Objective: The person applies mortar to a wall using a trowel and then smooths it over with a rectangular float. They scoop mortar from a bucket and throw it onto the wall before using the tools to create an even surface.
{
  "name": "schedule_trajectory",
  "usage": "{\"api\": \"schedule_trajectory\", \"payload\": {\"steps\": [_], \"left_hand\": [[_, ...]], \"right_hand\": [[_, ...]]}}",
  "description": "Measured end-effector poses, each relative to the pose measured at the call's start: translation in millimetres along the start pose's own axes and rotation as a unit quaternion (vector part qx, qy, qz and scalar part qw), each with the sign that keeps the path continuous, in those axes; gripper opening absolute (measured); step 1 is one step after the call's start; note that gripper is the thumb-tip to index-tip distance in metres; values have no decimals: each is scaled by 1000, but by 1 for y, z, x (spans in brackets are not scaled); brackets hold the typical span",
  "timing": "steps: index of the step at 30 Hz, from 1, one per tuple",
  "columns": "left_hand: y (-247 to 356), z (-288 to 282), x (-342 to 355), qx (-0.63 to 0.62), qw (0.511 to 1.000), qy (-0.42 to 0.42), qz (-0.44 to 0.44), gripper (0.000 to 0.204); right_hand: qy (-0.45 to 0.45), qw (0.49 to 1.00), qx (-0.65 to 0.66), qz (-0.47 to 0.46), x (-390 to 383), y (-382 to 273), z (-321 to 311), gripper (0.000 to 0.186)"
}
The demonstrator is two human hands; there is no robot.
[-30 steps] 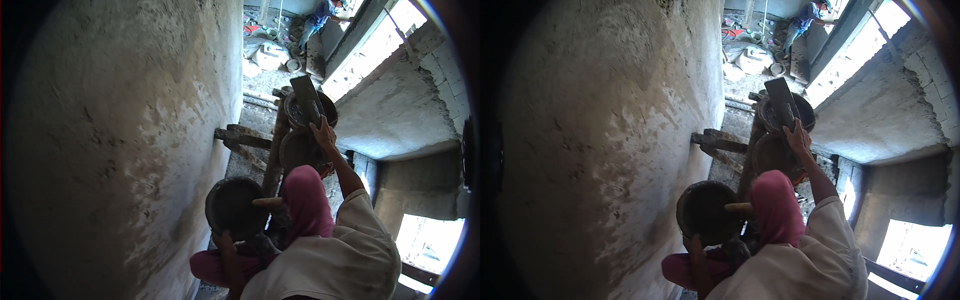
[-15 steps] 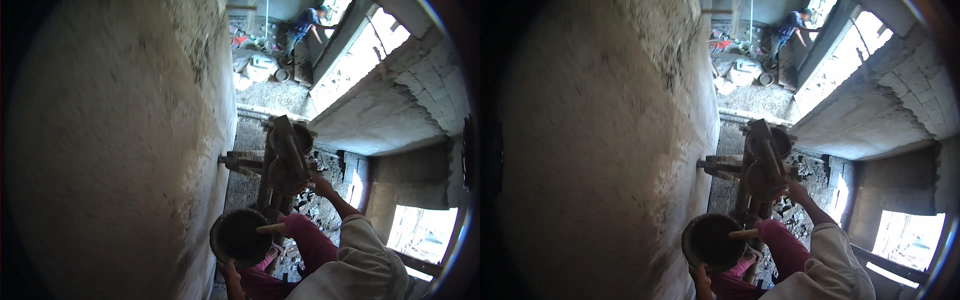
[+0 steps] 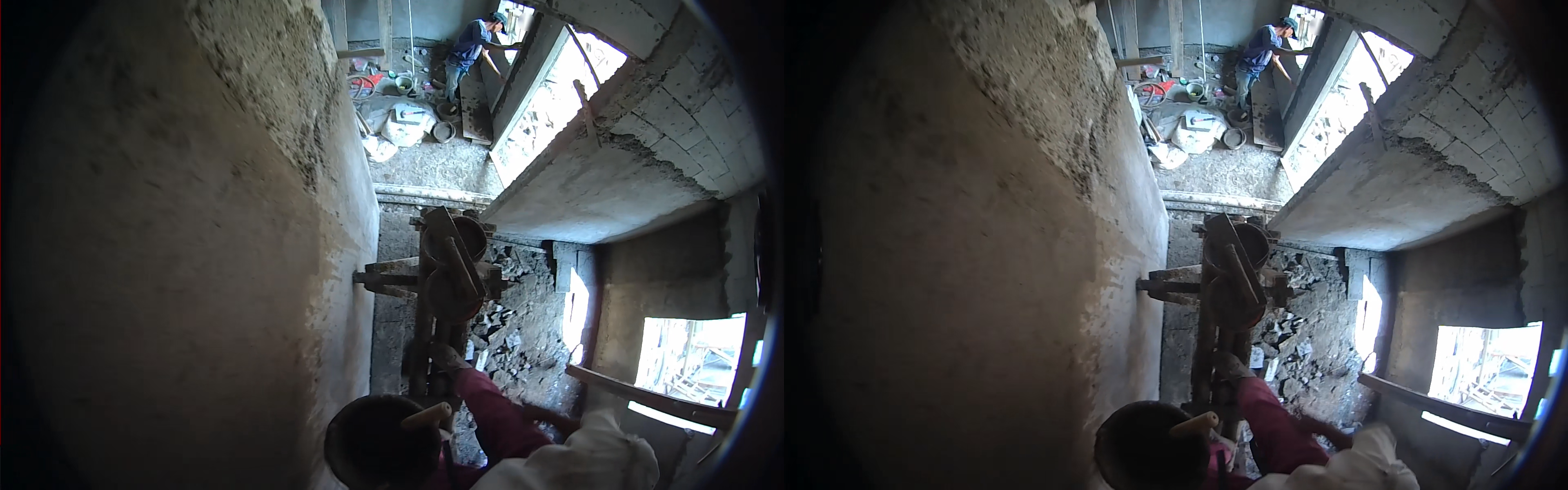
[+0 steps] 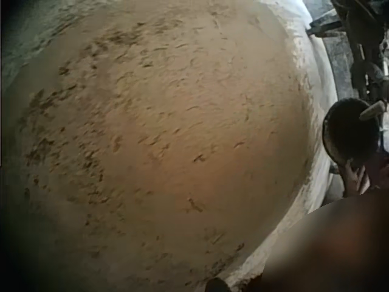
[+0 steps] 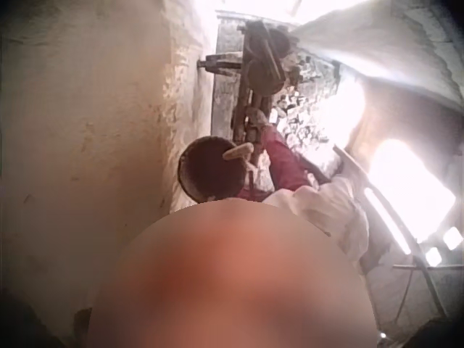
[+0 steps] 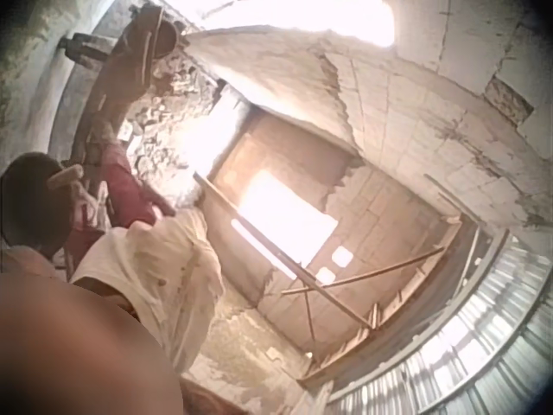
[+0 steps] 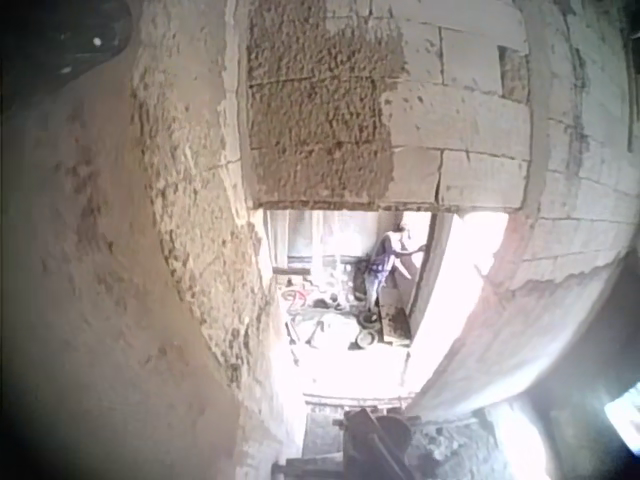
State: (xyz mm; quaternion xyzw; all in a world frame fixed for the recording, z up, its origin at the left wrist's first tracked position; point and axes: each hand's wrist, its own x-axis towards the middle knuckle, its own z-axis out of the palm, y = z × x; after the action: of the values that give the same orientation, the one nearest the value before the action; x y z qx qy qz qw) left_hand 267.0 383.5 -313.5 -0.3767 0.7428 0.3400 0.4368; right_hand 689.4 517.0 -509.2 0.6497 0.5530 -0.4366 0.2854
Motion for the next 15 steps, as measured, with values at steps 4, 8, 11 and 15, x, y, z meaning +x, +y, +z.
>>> {"api": "schedule_trajectory", "payload": {"steps": [4, 8, 11, 15], "left_hand": [[-18, -8, 11, -45, 998, 31, -38, 61], [-24, -5, 38, -21, 999, 7, -25, 60], [-27, -13, 70, -19, 999, -15, -46, 57], [-31, -29, 67, 12, 998, -1, -61, 56]], "right_hand": [[45, 983, 96, -152, 130, -89, 73, 62], [106, 954, 169, -224, 217, -134, 123, 52], [114, 952, 183, -217, 236, -135, 137, 50], [87, 934, 319, -133, 178, -121, 108, 54]]}}
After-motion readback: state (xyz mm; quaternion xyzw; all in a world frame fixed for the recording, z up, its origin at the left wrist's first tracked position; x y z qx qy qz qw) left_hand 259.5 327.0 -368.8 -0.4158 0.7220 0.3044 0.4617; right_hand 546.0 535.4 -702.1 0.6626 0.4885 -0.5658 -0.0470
